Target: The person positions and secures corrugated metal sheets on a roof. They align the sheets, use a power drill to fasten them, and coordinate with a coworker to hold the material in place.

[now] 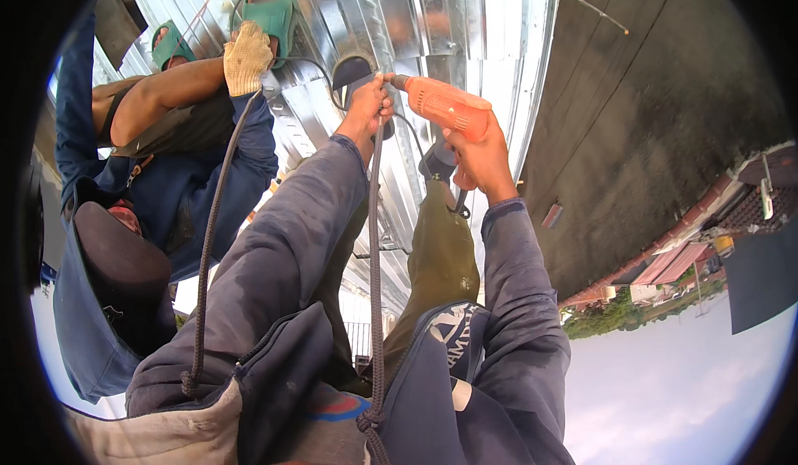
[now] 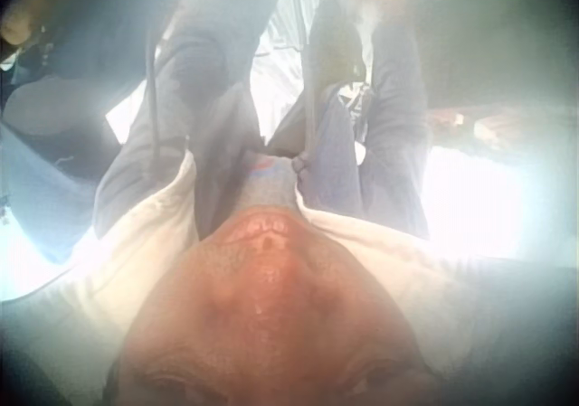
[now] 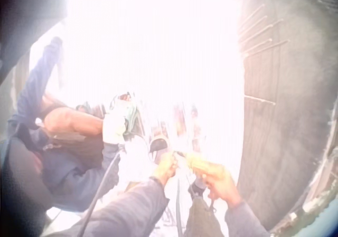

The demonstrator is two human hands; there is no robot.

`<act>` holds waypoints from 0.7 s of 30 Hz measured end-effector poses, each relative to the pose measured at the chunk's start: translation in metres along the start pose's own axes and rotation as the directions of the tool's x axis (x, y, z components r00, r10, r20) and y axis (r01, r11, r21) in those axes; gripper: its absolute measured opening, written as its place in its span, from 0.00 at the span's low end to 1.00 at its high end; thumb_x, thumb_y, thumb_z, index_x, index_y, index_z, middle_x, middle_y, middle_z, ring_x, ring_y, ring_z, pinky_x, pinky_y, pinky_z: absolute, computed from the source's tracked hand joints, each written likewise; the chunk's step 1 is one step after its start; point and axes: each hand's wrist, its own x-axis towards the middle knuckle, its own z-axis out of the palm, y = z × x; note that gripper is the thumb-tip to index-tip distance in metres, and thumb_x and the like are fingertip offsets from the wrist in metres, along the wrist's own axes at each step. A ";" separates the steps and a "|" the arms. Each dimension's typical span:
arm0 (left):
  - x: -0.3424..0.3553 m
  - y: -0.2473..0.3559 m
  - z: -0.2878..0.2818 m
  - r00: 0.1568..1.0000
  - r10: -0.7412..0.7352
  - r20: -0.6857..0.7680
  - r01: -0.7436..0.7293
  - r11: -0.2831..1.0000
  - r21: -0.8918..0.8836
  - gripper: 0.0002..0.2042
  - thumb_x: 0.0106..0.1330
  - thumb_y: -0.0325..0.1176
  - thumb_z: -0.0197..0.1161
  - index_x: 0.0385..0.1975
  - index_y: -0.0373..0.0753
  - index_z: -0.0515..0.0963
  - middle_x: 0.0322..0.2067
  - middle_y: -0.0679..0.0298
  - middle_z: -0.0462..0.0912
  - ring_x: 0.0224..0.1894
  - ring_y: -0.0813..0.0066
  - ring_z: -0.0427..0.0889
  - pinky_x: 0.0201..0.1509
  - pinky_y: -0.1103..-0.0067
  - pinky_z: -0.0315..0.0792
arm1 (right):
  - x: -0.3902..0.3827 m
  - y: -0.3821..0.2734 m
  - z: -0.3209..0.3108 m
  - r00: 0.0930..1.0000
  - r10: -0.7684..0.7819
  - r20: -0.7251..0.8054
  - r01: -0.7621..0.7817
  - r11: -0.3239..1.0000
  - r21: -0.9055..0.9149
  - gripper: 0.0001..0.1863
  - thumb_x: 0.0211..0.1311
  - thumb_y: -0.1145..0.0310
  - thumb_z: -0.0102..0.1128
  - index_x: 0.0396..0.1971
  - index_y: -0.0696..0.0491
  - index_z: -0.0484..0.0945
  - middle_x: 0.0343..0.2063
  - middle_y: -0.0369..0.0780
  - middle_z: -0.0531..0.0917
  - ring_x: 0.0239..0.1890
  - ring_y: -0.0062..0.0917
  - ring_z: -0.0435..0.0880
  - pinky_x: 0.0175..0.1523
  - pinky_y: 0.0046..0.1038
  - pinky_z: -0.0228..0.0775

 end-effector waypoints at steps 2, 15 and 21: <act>-0.001 0.004 -0.004 1.000 0.025 -0.019 -0.026 1.000 -0.018 0.15 0.82 0.45 0.50 0.50 0.41 0.77 0.18 0.75 0.60 0.18 0.83 0.62 0.20 0.81 0.57 | 0.009 -0.001 0.003 0.998 -0.044 0.041 0.041 0.996 0.079 0.26 0.62 0.77 0.68 0.59 0.56 0.71 0.38 0.37 0.85 0.31 0.19 0.85 0.30 0.23 0.76; 0.052 -0.024 0.009 0.994 0.111 0.002 -0.106 0.955 -0.278 0.12 0.82 0.41 0.50 0.57 0.44 0.72 0.19 0.73 0.60 0.19 0.81 0.62 0.20 0.81 0.57 | 0.066 0.024 0.000 0.997 -0.065 0.037 0.062 0.996 0.067 0.28 0.61 0.77 0.68 0.61 0.55 0.68 0.38 0.39 0.86 0.31 0.20 0.86 0.28 0.22 0.75; 0.056 -0.041 0.007 0.992 0.127 0.022 -0.111 0.932 -0.345 0.14 0.82 0.40 0.49 0.61 0.46 0.71 0.20 0.72 0.63 0.20 0.80 0.63 0.21 0.81 0.58 | 0.061 0.019 0.005 1.000 -0.028 -0.013 0.028 0.999 -0.042 0.28 0.60 0.77 0.68 0.59 0.56 0.69 0.37 0.39 0.85 0.31 0.20 0.86 0.28 0.22 0.75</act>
